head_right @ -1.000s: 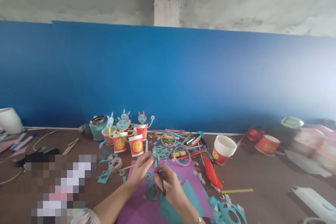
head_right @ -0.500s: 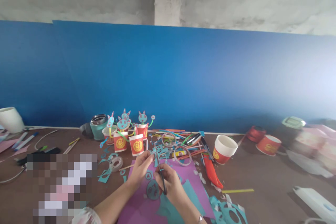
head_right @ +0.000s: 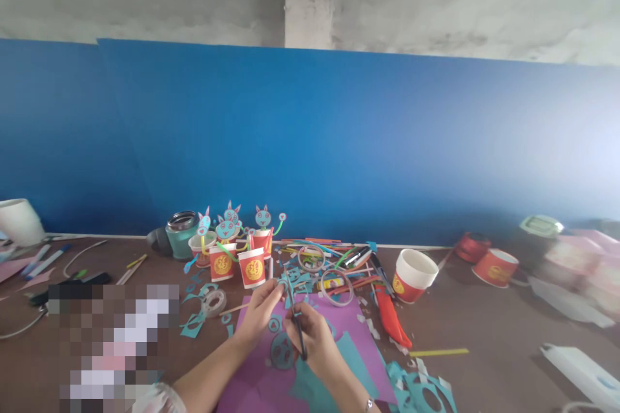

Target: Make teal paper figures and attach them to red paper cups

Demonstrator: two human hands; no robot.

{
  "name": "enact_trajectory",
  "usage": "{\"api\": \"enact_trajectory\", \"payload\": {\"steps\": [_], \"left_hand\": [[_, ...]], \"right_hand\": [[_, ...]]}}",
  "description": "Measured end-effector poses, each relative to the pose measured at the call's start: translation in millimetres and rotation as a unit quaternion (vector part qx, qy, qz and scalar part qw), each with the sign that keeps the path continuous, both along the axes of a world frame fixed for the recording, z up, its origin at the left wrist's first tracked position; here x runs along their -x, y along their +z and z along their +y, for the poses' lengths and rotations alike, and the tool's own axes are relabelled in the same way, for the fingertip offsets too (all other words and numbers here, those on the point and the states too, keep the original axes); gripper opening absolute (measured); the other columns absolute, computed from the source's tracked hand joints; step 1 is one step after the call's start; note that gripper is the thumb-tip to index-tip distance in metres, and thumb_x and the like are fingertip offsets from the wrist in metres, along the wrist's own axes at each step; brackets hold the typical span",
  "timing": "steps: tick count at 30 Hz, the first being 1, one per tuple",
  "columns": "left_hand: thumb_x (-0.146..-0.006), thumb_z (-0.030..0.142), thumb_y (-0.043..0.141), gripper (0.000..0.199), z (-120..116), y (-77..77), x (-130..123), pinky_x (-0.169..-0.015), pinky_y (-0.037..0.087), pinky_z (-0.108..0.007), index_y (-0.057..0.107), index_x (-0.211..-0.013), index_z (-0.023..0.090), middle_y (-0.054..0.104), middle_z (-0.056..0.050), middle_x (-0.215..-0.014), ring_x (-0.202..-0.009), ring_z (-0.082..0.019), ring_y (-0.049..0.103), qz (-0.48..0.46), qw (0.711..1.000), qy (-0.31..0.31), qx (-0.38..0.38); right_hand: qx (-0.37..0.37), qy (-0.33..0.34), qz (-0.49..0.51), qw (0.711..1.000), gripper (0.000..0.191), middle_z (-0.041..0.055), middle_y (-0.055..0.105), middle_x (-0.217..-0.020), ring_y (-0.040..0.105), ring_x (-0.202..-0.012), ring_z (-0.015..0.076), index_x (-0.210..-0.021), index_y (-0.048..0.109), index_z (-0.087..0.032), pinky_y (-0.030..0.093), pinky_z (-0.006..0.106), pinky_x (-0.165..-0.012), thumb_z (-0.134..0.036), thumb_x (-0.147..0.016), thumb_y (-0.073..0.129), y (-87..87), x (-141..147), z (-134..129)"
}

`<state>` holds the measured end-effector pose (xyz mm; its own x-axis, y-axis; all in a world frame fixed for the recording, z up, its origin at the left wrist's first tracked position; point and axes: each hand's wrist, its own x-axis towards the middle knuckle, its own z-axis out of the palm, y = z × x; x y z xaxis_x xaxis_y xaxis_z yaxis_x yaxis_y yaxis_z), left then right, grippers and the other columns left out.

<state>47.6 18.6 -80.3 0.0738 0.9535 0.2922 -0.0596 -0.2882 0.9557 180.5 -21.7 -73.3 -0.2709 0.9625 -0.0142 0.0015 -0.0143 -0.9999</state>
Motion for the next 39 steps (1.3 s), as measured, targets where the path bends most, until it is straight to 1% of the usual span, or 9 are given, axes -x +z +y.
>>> {"api": "enact_trajectory", "payload": {"steps": [4,8,14,20,26,32,39], "left_hand": [[-0.081,0.046,0.049,0.035,-1.1,0.0,0.1,-0.056,0.031,-0.024,0.045,-0.060,0.018,0.041,0.003,-0.058,-0.058,-0.012,0.039,0.015,1.000,-0.008,-0.004],[-0.083,0.042,0.047,0.033,-3.6,0.4,-0.6,-0.057,0.031,-0.023,0.046,-0.060,0.018,0.040,0.003,-0.059,-0.059,-0.012,0.039,0.051,0.999,-0.008,-0.007],[-0.083,0.043,0.047,0.034,-2.4,-1.6,-0.1,-0.056,0.032,-0.023,0.046,-0.060,0.018,0.040,0.003,-0.058,-0.059,-0.012,0.039,0.055,0.998,-0.006,-0.018],[-0.083,0.046,0.048,0.037,-0.9,-3.7,0.1,-0.056,0.032,-0.023,0.045,-0.059,0.018,0.040,0.003,-0.058,-0.059,-0.012,0.039,0.050,0.999,-0.003,-0.018],[-0.082,0.045,0.049,0.036,-3.7,0.1,-1.6,-0.056,0.031,-0.023,0.044,-0.059,0.018,0.040,0.003,-0.057,-0.058,-0.012,0.039,0.038,0.999,-0.017,-0.005],[-0.082,0.046,0.049,0.036,-3.7,0.0,-1.5,-0.056,0.032,-0.023,0.045,-0.059,0.018,0.040,0.003,-0.057,-0.059,-0.012,0.039,0.042,0.999,-0.015,-0.008],[-0.082,0.045,0.048,0.036,-3.1,-0.8,-0.6,-0.055,0.029,-0.023,0.042,-0.058,0.019,0.036,0.004,-0.057,-0.057,-0.012,0.036,0.043,0.999,-0.002,-0.005]], "right_hand": [[0.002,0.016,0.019,1.000,0.039,-0.0087,0.045,-0.047,0.042,-0.035,0.0060,-0.078,0.050,-0.018,0.034,0.017,-0.036,-0.052,-0.070,0.066,4.0,-0.8,-3.0],[-0.003,0.026,0.021,0.999,0.041,-0.0077,0.047,-0.047,0.045,-0.037,0.0072,-0.081,0.049,-0.017,0.030,0.017,-0.038,-0.054,-0.071,0.065,5.5,-2.4,-3.9],[-0.019,0.026,0.021,0.999,0.040,-0.0082,0.045,-0.047,0.043,-0.037,0.0066,-0.080,0.050,-0.018,0.032,0.017,-0.038,-0.055,-0.073,0.063,2.3,-2.9,-2.2],[-0.015,0.015,0.026,0.999,0.041,-0.0086,0.043,-0.049,0.041,-0.036,0.0060,-0.077,0.049,-0.018,0.033,0.018,-0.037,-0.055,-0.070,0.065,0.2,-1.7,-1.5],[-0.016,0.023,0.036,0.999,0.039,-0.0075,0.045,-0.052,0.046,-0.041,0.0078,-0.084,0.049,-0.018,0.035,0.019,-0.040,-0.054,-0.074,0.062,-1.2,-1.4,-2.4],[-0.034,0.014,0.015,0.999,0.041,-0.0084,0.042,-0.051,0.041,-0.038,0.0059,-0.080,0.048,-0.019,0.031,0.017,-0.037,-0.057,-0.073,0.060,-2.7,-1.2,-0.7],[-0.026,0.008,-0.003,1.000,0.038,-0.0088,0.042,-0.047,0.039,-0.035,0.0059,-0.078,0.049,-0.019,0.031,0.017,-0.036,-0.055,-0.073,0.061,-1.7,-1.6,-0.4]]}}
